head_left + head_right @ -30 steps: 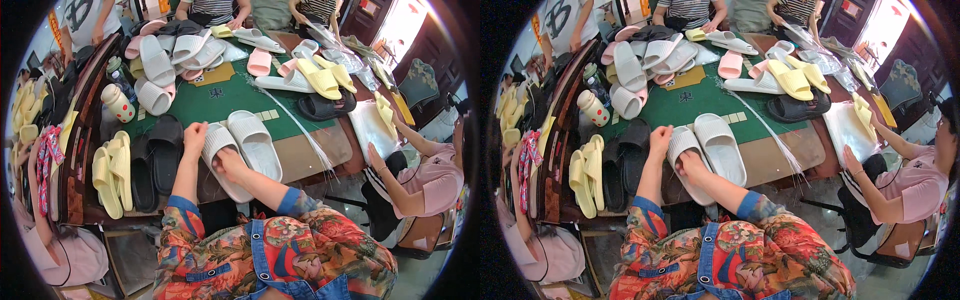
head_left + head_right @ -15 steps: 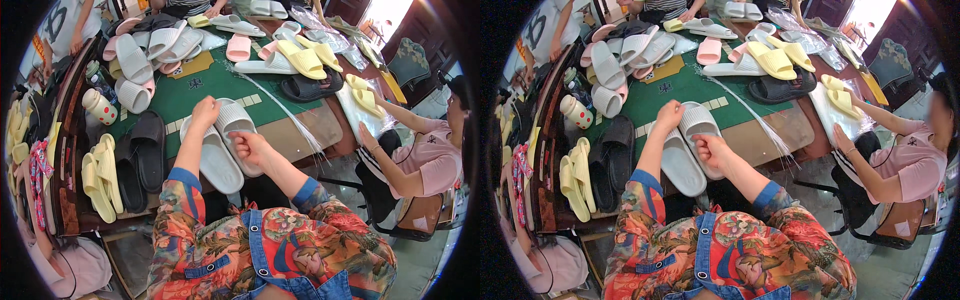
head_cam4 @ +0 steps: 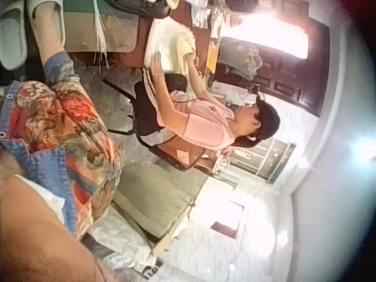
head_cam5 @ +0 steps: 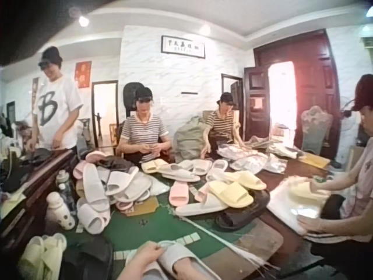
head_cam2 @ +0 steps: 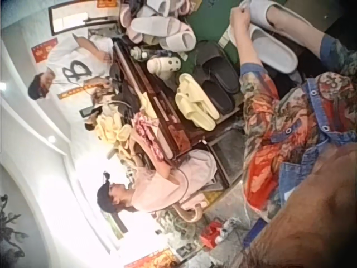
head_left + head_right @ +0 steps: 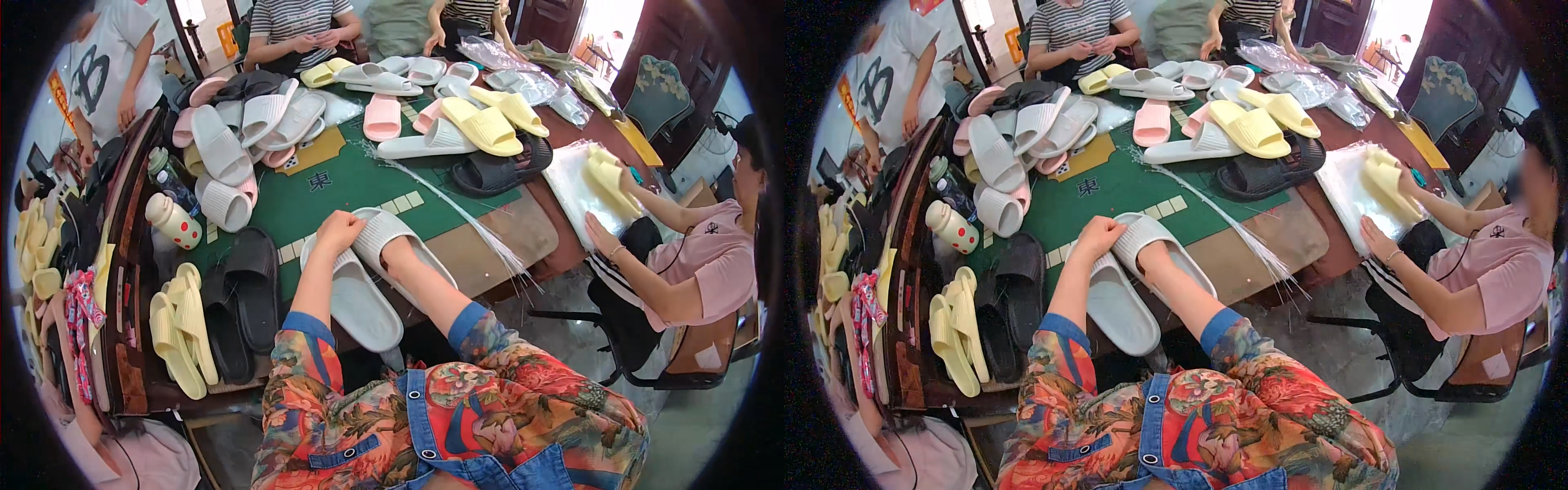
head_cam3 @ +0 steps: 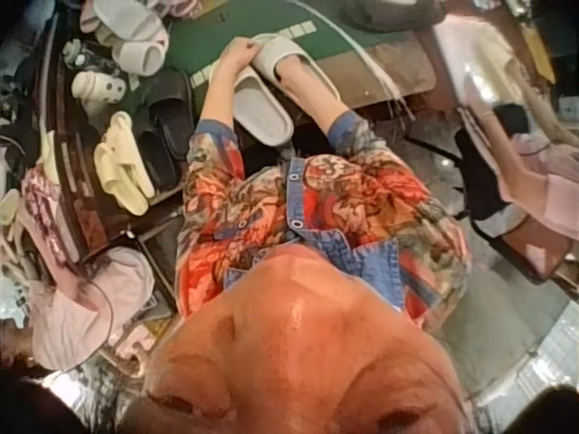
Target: The person connects pairs of slide slippers together by hand, threading plastic fastener ties through the slides on the table.
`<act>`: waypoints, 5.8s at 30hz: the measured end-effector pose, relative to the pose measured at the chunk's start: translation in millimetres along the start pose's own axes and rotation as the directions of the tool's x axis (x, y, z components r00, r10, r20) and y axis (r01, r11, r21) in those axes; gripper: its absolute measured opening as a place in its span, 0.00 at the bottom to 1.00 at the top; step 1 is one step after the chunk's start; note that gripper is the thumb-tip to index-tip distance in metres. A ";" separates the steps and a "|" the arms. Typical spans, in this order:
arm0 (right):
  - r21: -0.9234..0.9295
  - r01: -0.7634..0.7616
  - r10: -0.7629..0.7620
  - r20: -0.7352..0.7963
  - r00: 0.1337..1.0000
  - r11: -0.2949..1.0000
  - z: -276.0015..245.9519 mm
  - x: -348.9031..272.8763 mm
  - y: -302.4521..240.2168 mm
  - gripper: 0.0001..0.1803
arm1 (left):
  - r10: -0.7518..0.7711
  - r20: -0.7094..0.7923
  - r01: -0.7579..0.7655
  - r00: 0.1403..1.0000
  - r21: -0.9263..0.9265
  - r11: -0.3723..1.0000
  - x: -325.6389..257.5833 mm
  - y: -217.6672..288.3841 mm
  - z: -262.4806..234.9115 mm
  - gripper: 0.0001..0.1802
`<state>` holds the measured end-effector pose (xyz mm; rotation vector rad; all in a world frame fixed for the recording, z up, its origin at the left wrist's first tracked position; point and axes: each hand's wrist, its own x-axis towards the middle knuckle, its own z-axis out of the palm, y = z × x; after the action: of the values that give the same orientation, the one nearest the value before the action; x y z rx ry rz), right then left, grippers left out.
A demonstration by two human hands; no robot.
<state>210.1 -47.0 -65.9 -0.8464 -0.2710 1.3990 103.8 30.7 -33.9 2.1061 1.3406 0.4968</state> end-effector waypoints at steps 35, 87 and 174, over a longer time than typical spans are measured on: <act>-0.717 0.598 -0.134 0.595 0.793 0.359 56.3 -0.1 -21.9 0.10 | -0.346 -0.378 -0.265 0.859 -0.906 0.330 -57.2 -0.7 -3.2 0.14; -0.630 0.170 0.115 0.385 0.916 0.758 53.8 19.4 -37.2 0.05 | -0.308 -0.325 -0.243 0.894 -0.930 0.276 -63.0 -18.7 -9.2 0.07; -0.861 0.439 -0.370 0.332 0.868 0.256 -69.3 -10.3 -64.4 0.14 | -0.035 -0.400 0.071 0.916 0.076 0.995 -170.7 39.9 9.6 0.19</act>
<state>300.1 -77.7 -67.9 -1.5171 -1.3582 0.6464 64.6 -139.5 -15.1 2.1057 1.6663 0.8970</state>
